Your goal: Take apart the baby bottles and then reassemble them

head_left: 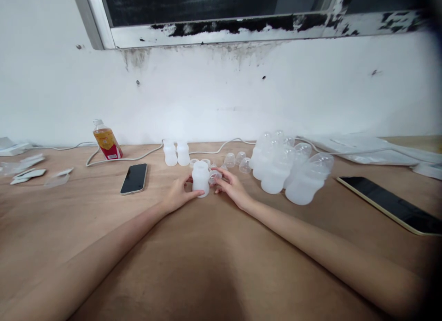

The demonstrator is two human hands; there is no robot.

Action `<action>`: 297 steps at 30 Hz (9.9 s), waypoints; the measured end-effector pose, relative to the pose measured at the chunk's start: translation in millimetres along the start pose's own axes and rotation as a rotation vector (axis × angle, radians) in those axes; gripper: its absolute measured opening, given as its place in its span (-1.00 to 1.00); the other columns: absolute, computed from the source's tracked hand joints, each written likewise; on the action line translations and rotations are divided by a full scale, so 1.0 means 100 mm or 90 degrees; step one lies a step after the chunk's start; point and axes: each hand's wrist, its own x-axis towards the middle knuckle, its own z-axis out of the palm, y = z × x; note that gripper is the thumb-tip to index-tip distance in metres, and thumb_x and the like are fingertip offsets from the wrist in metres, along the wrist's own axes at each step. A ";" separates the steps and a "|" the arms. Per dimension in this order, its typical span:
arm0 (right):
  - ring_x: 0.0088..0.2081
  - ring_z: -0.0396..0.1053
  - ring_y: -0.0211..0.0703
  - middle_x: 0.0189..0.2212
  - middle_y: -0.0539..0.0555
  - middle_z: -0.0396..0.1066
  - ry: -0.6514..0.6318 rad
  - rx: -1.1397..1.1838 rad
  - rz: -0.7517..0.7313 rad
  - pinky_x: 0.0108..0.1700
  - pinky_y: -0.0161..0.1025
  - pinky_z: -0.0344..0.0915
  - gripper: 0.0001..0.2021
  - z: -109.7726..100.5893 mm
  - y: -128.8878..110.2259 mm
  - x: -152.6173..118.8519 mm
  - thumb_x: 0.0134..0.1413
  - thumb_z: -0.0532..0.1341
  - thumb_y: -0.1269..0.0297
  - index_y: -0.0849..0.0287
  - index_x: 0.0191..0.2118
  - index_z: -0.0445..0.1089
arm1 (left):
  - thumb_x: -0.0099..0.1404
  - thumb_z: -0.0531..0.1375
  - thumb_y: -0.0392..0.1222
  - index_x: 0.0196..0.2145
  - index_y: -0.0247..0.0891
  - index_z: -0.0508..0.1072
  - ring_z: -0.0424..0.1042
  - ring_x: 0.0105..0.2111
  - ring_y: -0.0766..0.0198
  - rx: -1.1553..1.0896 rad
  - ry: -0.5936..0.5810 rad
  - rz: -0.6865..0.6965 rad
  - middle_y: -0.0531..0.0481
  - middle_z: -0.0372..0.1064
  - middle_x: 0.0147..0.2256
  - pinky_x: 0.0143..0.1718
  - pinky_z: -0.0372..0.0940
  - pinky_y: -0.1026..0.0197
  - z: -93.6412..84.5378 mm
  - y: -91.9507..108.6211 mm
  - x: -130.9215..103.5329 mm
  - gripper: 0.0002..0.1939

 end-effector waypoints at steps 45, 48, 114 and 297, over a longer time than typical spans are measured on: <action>-0.19 0.25 -0.30 -0.19 -0.03 0.24 -0.079 0.172 -0.104 -0.09 -0.27 0.18 -0.62 -0.07 -0.03 0.00 -0.31 0.29 0.45 0.06 -0.26 0.24 | 0.12 0.00 0.09 -0.28 -0.33 0.27 0.16 -0.74 0.41 -0.304 0.043 -0.179 0.09 0.22 -0.70 -0.76 -0.01 0.40 -0.06 -0.03 -0.02 -0.60; -0.21 0.26 -0.28 -0.15 -0.01 0.22 -0.105 0.107 -0.110 -0.13 -0.26 0.21 -0.54 -0.09 -0.05 -0.01 -0.34 0.30 0.43 0.06 -0.19 0.23 | 0.09 0.04 0.09 -0.28 -0.30 0.27 0.19 -0.70 0.42 -0.274 0.073 -0.186 0.10 0.22 -0.65 -0.74 0.00 0.41 -0.07 -0.02 -0.02 -0.61; -0.36 0.33 -0.22 -0.30 0.04 0.34 -0.187 -0.267 -0.224 -0.42 -0.28 0.28 -0.66 -0.23 -0.34 -0.08 -0.15 0.19 0.25 0.07 -0.14 0.27 | 0.07 0.08 0.06 -0.13 -0.32 0.31 0.36 -0.49 0.27 -0.378 -0.180 -0.276 -0.14 0.39 -0.36 -0.66 0.15 0.35 -0.19 0.15 0.00 -0.51; -0.32 0.29 -0.19 -0.40 0.08 0.35 -0.212 -0.861 -0.362 -0.16 -0.21 0.11 -0.86 -0.10 -0.30 0.00 0.02 0.02 0.40 0.19 -0.34 0.30 | 0.13 0.07 -0.19 -0.25 -0.31 0.33 0.32 -0.30 0.25 -0.197 -0.022 -0.068 -0.09 0.32 -0.27 -0.36 0.25 0.22 0.07 -0.03 0.11 -0.78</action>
